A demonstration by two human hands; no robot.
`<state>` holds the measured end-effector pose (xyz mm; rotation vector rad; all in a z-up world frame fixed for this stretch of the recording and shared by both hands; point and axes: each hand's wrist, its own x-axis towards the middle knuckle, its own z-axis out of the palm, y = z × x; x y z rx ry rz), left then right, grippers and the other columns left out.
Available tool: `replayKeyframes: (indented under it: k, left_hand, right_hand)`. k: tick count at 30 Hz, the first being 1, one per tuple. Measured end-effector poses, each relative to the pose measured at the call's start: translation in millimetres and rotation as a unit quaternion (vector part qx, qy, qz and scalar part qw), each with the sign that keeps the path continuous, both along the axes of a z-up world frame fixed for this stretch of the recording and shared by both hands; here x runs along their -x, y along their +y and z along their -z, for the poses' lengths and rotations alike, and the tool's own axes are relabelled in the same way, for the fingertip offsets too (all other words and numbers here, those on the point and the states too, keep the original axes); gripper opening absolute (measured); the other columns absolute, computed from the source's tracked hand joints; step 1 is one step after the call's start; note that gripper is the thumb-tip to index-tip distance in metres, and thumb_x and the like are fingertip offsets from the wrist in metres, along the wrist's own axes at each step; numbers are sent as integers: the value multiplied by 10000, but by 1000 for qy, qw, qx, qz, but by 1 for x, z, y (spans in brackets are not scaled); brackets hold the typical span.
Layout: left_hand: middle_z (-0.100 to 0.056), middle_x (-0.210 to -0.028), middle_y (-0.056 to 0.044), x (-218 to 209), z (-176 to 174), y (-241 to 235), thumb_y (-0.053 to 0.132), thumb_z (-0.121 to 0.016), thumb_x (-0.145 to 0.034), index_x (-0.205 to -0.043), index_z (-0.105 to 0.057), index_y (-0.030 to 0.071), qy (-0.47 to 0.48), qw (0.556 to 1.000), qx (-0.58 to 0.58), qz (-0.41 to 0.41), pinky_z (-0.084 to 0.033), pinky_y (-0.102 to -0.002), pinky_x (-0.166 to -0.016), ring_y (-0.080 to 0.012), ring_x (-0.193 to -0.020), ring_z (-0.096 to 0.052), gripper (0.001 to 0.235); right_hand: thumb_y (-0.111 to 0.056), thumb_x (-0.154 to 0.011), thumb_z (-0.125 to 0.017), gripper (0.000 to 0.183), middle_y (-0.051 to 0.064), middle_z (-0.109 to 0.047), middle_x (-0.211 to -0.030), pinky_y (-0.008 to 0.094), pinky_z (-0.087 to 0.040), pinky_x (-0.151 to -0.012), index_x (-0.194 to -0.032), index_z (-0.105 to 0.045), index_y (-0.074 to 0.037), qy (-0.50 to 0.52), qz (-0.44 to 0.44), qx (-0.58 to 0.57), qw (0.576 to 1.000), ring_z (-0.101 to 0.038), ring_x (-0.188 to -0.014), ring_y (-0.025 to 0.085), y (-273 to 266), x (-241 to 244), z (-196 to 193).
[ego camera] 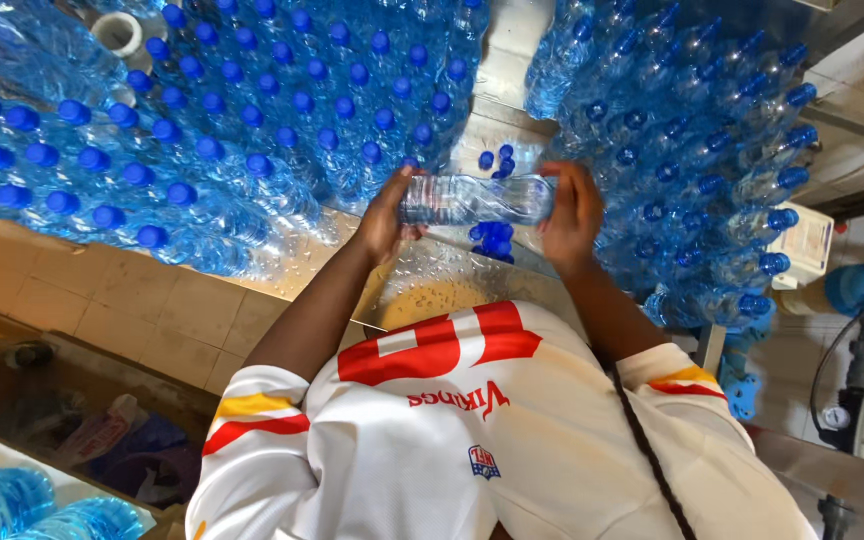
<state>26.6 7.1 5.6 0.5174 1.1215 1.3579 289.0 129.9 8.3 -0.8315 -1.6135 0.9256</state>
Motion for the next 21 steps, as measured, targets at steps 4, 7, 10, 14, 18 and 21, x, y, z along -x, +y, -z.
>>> replayKeyframes:
  k: [4, 7, 10, 14, 18, 21]
  left_hand:
    - [-572, -969, -53, 18, -8, -15, 383, -617, -1128, -1482, -520, 223, 172, 985, -11, 13, -543, -244, -481, -135, -649, -547, 401]
    - [-645, -1240, -212, 31, 6, -27, 689, -763, -1012, -1549, -456, 139, 110, 992, 49, 34, -704, -416, -717, -332, -992, -696, 828]
    - [-703, -1086, -138, 32, 26, -34, 645, -635, -1107, -1497, -528, 64, 22, 992, 112, -52, -658, -324, -576, -221, -781, -727, 708]
    - [-747, -948, -156, 29, 28, -25, 552, -668, -1093, -1349, -695, 114, 146, 979, 140, -33, -653, -360, -481, -255, -629, -753, 509]
    - [-771, -881, -143, 23, 8, -31, 553, -697, -1093, -1061, -812, 179, 393, 907, 72, -131, -550, -463, -829, -356, -880, -730, 393]
    - [-721, -1363, -351, 9, -36, -58, 224, -668, -1049, -1398, -734, 0, 291, 948, 116, -63, -572, -646, -1111, -573, -1368, -622, 420]
  right_hand:
    - [-586, -1097, -577, 501, 27, -630, -786, 219, -337, -417, -1292, -757, -161, 80, -119, 514, 846, -426, -485, 130, 5, 4, 6]
    - [-255, -1114, -591, 408, 38, -622, -1393, 334, -704, -713, -1513, -517, -209, 110, -238, 386, 885, -717, -857, 145, 9, -5, 8]
    - [-307, -1170, -588, 284, 107, -675, -1065, 482, -560, -616, -1371, -706, -144, -287, -168, -110, 937, -711, -777, 392, 14, -11, 14]
    - [-311, -1163, -451, 378, 87, -700, -884, 438, -578, -663, -1100, -765, -111, -197, -113, -316, 921, -703, -719, 358, 14, 2, 14]
    - [-237, -1277, -312, 429, 81, -622, -627, 386, -441, -566, -1165, -697, -85, -168, -170, 79, 968, -525, -539, 191, 4, 15, 13]
    - [-524, -1118, -537, 466, 59, -664, -763, 427, -537, -605, -1081, -771, -123, -143, -169, -269, 937, -657, -622, 302, 20, 4, 12]
